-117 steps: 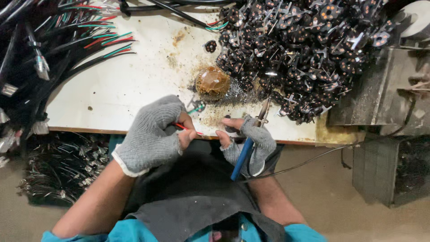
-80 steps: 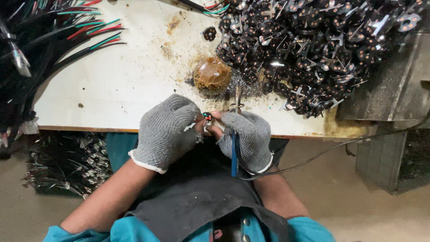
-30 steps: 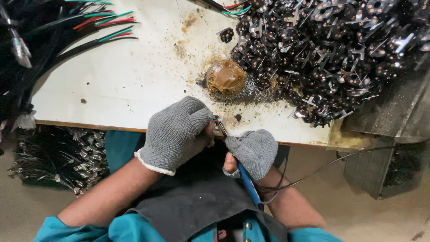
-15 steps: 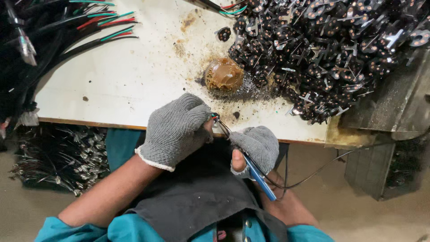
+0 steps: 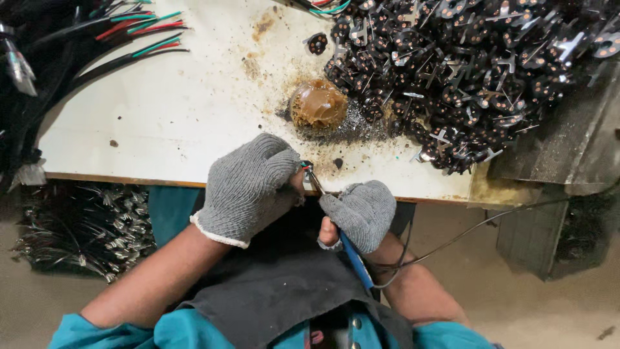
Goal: The person solders wires onto small electrical components at a workbench. They hold a component and wire in one hand, dip the wire end into a flux ball, and use a soldering iron to solder the connection, placing finished pieces aside and repeating the process.
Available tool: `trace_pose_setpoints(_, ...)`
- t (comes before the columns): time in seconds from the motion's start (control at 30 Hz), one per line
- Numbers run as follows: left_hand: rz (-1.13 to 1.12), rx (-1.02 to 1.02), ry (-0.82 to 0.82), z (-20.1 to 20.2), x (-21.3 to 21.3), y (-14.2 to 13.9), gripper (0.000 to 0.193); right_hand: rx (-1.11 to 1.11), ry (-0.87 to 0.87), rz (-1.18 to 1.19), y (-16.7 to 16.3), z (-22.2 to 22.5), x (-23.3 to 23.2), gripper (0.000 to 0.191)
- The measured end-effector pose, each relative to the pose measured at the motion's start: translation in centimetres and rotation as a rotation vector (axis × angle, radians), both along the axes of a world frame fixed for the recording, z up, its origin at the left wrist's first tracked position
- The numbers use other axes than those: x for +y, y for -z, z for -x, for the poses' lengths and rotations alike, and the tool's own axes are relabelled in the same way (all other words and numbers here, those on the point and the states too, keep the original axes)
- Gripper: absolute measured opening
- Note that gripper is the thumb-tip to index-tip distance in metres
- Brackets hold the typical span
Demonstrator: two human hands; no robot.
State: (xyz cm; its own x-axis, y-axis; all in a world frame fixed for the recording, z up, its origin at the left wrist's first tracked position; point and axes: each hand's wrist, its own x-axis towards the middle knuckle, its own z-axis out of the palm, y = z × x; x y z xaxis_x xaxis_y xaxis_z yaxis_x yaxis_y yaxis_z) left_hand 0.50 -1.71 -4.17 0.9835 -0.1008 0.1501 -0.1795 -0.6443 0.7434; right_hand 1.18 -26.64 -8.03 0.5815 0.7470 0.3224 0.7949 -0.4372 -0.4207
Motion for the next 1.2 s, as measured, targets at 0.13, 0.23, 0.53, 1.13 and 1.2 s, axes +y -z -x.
trace_pose_setpoints(0.13,-0.020,-0.049,-0.032,0.3,-0.3,0.0,0.015,0.084,0.015,0.169,0.0,0.0,0.2,0.032)
trace_pose_setpoints(0.23,-0.103,-0.034,-0.057,0.5,-0.7,0.2,0.013,0.001,-0.012,-0.094,-0.3,0.0,0.5,0.029)
trace_pose_setpoints(0.53,-0.068,-0.083,-0.089,1.0,-1.0,-0.1,0.012,0.181,0.202,-0.390,-3.0,0.7,1.7,0.025)
trace_pose_setpoints(1.13,-0.061,-0.103,-0.097,0.8,-1.0,-0.6,0.009,-0.160,0.628,-0.099,-3.1,-5.4,2.5,0.031)
trace_pose_setpoints(1.2,-0.079,-0.089,-0.102,0.8,-1.0,-0.6,0.009,-0.265,0.581,-0.177,-3.9,-5.3,3.1,0.034)
